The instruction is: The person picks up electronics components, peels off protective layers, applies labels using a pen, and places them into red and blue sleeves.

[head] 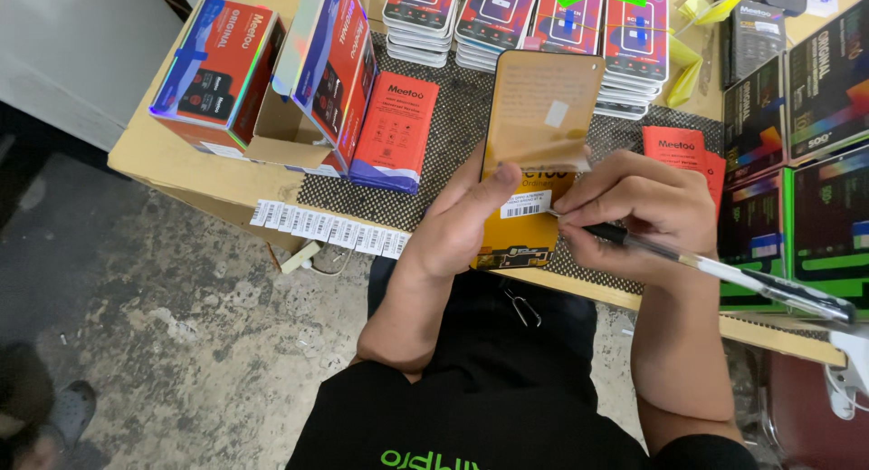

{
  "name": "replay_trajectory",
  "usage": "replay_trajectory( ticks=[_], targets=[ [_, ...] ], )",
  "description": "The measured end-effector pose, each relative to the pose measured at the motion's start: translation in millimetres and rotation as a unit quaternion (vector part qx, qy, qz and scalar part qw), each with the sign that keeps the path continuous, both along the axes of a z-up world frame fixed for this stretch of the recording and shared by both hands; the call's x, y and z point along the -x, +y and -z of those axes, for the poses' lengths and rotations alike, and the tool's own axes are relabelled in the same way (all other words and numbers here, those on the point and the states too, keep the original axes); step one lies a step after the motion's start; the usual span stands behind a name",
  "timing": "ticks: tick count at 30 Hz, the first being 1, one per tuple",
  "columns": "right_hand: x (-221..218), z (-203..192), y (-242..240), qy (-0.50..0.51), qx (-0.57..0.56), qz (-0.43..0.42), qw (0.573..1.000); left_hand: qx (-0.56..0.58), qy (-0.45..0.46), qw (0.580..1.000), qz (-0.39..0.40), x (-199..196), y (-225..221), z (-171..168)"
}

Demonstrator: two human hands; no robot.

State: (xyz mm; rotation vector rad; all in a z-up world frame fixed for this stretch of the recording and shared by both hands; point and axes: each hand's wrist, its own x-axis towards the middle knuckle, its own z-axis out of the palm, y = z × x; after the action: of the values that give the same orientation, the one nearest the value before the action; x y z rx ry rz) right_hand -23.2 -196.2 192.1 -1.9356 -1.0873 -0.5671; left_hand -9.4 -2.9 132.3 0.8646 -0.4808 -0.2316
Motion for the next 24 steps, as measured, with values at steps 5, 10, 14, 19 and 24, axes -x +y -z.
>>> replay_trajectory(
  ticks=[5,10,14,19,24],
  targets=[
    [2,0,-1,-0.005,0.018,-0.005,1.000,-0.026,-0.009,0.999,-0.017,7,3,-5],
    [7,0,0,-0.012,0.023,0.013,1.000,-0.032,-0.031,0.999,-0.024,12,3,-7],
    [8,1,-2,0.008,0.027,0.002,1.000,-0.014,-0.004,1.000,-0.007,14,4,-7],
    [9,0,2,0.006,0.020,0.014,1.000,-0.027,-0.027,0.999,-0.014,15,4,-12],
    [8,1,-1,0.004,0.022,0.012,1.000,-0.037,-0.040,0.998,-0.008,16,4,-15]
  ],
)
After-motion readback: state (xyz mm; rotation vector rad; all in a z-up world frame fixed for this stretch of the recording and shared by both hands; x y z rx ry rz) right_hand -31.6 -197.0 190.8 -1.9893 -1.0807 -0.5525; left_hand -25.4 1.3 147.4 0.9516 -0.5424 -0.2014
